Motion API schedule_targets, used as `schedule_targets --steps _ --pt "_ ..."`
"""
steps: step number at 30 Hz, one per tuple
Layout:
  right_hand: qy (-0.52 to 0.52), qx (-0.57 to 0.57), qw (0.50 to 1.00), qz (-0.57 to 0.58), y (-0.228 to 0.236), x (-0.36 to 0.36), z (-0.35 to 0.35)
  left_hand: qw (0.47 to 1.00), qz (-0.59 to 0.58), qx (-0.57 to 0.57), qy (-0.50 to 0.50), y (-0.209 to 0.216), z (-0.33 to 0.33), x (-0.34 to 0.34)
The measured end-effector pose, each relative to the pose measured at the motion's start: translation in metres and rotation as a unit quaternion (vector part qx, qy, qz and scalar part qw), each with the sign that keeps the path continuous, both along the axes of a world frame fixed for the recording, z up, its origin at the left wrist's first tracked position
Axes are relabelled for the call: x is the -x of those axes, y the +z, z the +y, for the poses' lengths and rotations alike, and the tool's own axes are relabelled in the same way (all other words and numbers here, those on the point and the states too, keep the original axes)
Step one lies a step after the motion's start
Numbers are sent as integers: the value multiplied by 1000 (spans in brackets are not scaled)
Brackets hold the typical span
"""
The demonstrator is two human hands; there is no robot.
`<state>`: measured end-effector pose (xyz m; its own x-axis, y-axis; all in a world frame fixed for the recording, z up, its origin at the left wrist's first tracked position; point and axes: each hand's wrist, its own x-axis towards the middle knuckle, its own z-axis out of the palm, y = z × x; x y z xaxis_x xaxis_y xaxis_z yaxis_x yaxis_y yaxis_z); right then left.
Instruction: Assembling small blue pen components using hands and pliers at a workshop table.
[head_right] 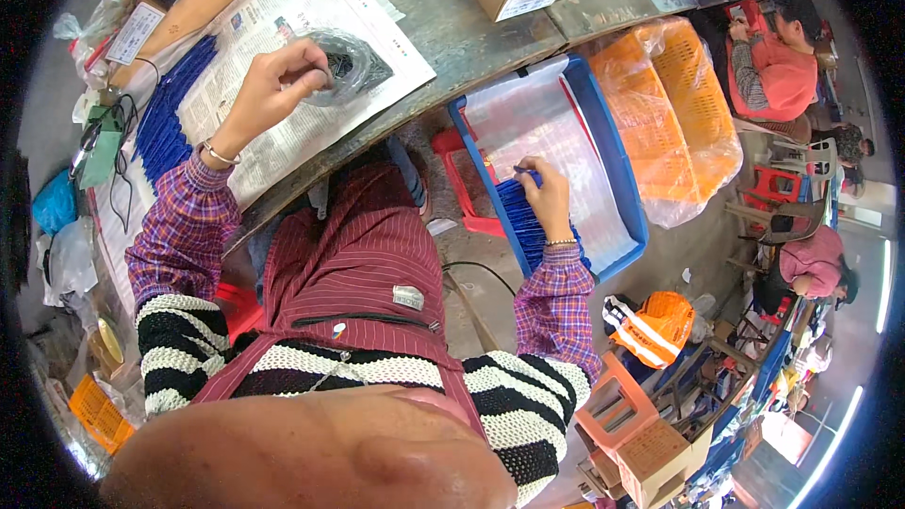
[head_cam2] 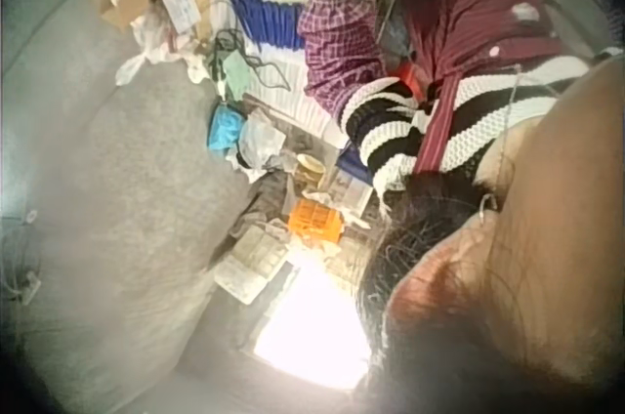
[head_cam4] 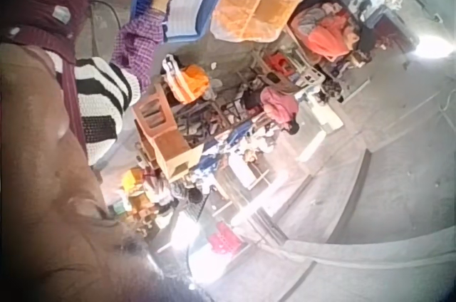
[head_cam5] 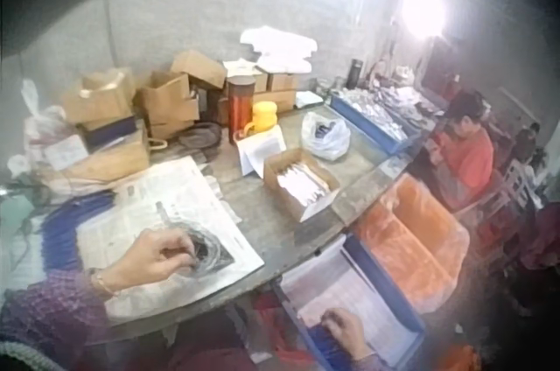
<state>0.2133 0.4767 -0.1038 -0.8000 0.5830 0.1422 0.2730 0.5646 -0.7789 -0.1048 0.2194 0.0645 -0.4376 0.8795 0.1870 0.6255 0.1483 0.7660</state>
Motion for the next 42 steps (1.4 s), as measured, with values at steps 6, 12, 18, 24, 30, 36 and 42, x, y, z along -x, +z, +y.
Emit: schedule_targets --steps 6,12,18,24,30,36,42 --pt "-17 175 980 96 45 26 -46 955 -286 -6 -75 -1 -13 -29" --pt "103 251 958 93 80 55 -102 936 -335 76 -72 -9 -31 -51" --pt "185 189 959 103 94 79 -133 951 -285 74 -98 -6 -44 -63" --pt "154 202 964 80 95 84 -142 974 -186 21 -129 -25 -46 -59" --pt "141 192 968 78 100 84 -144 978 -174 1 -114 -25 -40 -67" --pt "160 201 963 81 101 85 -149 978 -180 2 -103 -26 -43 -71" --pt "154 183 968 70 102 82 -148 981 -172 -13 -83 -26 -44 -70"
